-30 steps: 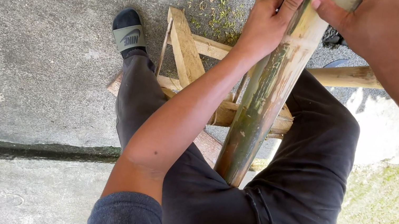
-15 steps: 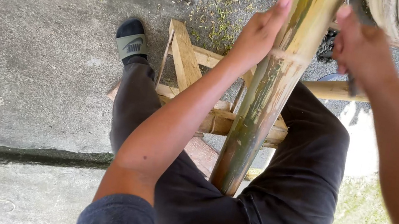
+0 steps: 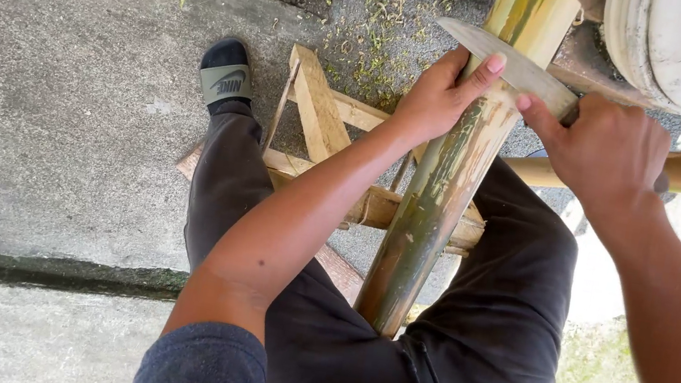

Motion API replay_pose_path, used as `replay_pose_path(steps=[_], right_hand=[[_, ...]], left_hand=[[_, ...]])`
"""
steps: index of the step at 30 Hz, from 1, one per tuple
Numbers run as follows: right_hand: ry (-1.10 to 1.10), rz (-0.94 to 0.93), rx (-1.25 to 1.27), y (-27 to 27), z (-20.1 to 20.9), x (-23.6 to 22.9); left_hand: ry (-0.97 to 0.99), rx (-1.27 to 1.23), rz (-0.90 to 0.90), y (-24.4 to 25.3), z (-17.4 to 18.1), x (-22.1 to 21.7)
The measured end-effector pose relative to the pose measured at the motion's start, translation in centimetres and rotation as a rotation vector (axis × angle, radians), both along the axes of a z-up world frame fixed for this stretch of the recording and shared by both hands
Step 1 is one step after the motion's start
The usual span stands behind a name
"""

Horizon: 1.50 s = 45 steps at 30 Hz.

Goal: Scraping the outer layer of a bamboo pole with a knife.

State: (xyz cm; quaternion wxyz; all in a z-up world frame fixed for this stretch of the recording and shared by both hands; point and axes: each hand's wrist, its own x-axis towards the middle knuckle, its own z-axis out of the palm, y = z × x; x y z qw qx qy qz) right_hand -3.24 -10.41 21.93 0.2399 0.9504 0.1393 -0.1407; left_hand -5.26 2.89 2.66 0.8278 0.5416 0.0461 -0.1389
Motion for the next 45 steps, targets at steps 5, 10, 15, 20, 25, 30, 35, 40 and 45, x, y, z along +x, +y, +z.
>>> replay_pose_path(steps=[5,10,15,20,25,30,35,40,45], right_hand=[[0.016,0.048,-0.052,0.4,0.3,2.7],[0.049,0.038,-0.088,0.2,-0.1,4.2],[0.063,0.07,-0.107,0.5,0.4,5.6],[0.027,0.134,-0.088,-1.2,-0.4,6.9],[0.044,0.03,0.003,1.4,0.6,8.7],[0.124,-0.074,0.01,1.1,0.0,6.6],[0.093,-0.014,-0.023,0.7,-0.1,4.6],[0.051,0.058,-0.069,1.4,0.3,5.9],[-0.031,0.169,-0.104,1.5,0.6,6.6]], left_hand=[[0.021,-0.121,0.047,-0.3,-0.6,1.4],[0.094,-0.156,0.041,-0.2,0.1,2.6],[0.09,-0.145,0.083,-0.2,0.9,3.1],[0.091,-0.061,0.118,-0.8,0.4,4.5],[0.119,-0.081,0.17,-1.5,0.2,7.0],[0.08,-0.126,0.028,-1.1,-0.3,4.2],[-0.05,-0.157,0.143,0.2,1.2,2.2],[-0.009,-0.033,0.208,-0.7,0.8,3.4],[-0.025,0.032,0.279,-1.4,0.3,4.7]])
